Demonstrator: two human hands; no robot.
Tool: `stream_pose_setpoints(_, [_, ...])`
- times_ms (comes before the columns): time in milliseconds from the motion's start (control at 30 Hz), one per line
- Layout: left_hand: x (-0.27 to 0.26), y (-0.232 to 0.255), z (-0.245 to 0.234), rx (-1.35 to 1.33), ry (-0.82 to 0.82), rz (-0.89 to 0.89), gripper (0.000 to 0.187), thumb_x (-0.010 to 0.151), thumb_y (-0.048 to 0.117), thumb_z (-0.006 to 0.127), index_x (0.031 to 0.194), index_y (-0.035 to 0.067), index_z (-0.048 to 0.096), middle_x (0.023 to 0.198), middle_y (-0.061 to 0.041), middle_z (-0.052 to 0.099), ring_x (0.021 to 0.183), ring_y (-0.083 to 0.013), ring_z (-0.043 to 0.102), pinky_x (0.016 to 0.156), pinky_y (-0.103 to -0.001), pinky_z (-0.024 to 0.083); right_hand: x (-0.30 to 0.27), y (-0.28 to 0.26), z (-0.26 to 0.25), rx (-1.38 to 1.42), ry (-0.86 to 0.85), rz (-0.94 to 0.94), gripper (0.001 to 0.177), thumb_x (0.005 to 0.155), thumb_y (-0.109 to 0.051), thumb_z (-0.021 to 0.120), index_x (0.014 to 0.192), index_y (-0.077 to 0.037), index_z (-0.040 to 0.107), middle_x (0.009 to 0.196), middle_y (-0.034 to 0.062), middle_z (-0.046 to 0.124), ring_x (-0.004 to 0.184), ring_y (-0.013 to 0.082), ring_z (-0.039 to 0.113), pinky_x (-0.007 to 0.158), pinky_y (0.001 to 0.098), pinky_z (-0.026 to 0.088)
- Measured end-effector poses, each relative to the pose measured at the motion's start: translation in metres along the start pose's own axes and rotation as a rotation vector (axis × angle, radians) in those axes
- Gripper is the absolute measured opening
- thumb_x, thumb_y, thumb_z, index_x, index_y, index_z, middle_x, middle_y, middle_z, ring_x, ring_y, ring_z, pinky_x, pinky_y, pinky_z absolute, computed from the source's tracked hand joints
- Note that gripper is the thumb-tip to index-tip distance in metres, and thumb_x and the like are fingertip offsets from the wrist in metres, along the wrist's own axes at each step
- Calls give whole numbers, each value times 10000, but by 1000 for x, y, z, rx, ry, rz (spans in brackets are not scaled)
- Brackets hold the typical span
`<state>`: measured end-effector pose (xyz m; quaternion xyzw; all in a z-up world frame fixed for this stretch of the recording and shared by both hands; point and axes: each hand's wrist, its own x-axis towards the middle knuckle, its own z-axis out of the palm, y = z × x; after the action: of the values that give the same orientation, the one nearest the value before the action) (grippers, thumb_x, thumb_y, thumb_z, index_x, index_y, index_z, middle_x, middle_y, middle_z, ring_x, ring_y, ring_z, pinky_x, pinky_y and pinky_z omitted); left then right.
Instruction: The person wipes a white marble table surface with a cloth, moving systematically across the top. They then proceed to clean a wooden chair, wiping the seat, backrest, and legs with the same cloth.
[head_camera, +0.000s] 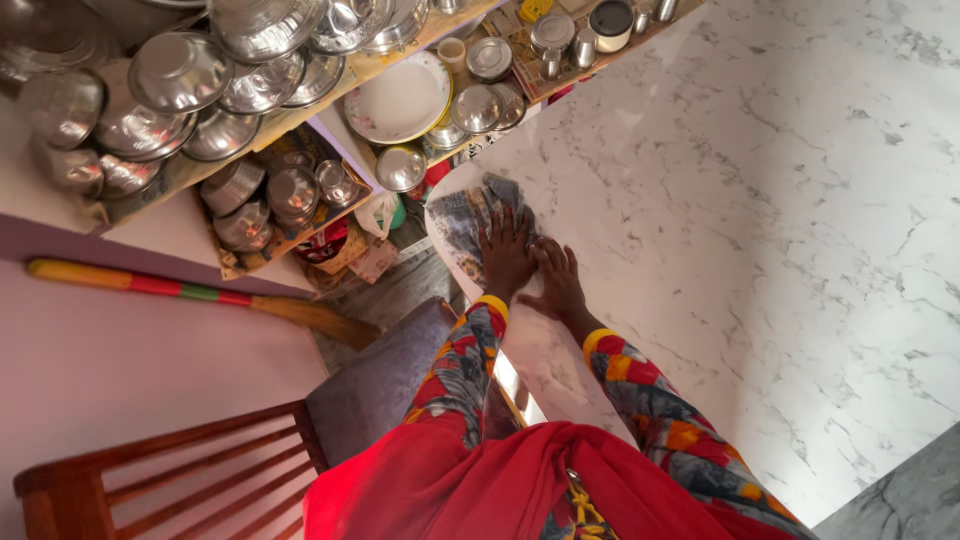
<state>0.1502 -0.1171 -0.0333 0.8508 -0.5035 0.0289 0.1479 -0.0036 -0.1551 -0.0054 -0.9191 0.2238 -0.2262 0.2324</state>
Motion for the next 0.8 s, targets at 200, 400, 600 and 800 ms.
stream_pose_setpoints(200, [-73,11,-9,83,-64,49,729,994,507,464,1628,190,296,1705,-157,133,1567,-381,124,1220,-630,132,-32,6,-1,27,-146,8,977,908,-693,561,1616,-73,299,1672,149,294,1555,347,200,1234,533,116])
stream_pose_setpoints(400, [-153,77,-21,167,-250,55,761,958,468,499,1601,100,326,1720,-206,45,1592,-381,35,1239,-612,92,-123,0,-38,11,-275,-12,802,961,-671,475,1565,-146,411,1670,71,331,1564,311,203,1260,487,88])
stream_pose_setpoints(600, [-235,186,-23,30,-214,131,745,907,467,514,1514,37,465,1693,-232,63,1574,-405,32,1216,-629,84,-243,31,-100,-152,-250,-105,777,990,-657,433,1560,-129,428,1654,95,358,1558,311,223,1251,533,64])
stream_pose_setpoints(800, [-296,318,-10,-124,-245,230,689,927,468,510,1457,27,531,1692,-265,118,1584,-437,39,1233,-658,67,-356,82,-194,-198,-204,23,718,1016,-634,430,1474,-95,558,1504,80,571,1536,345,293,1264,550,81])
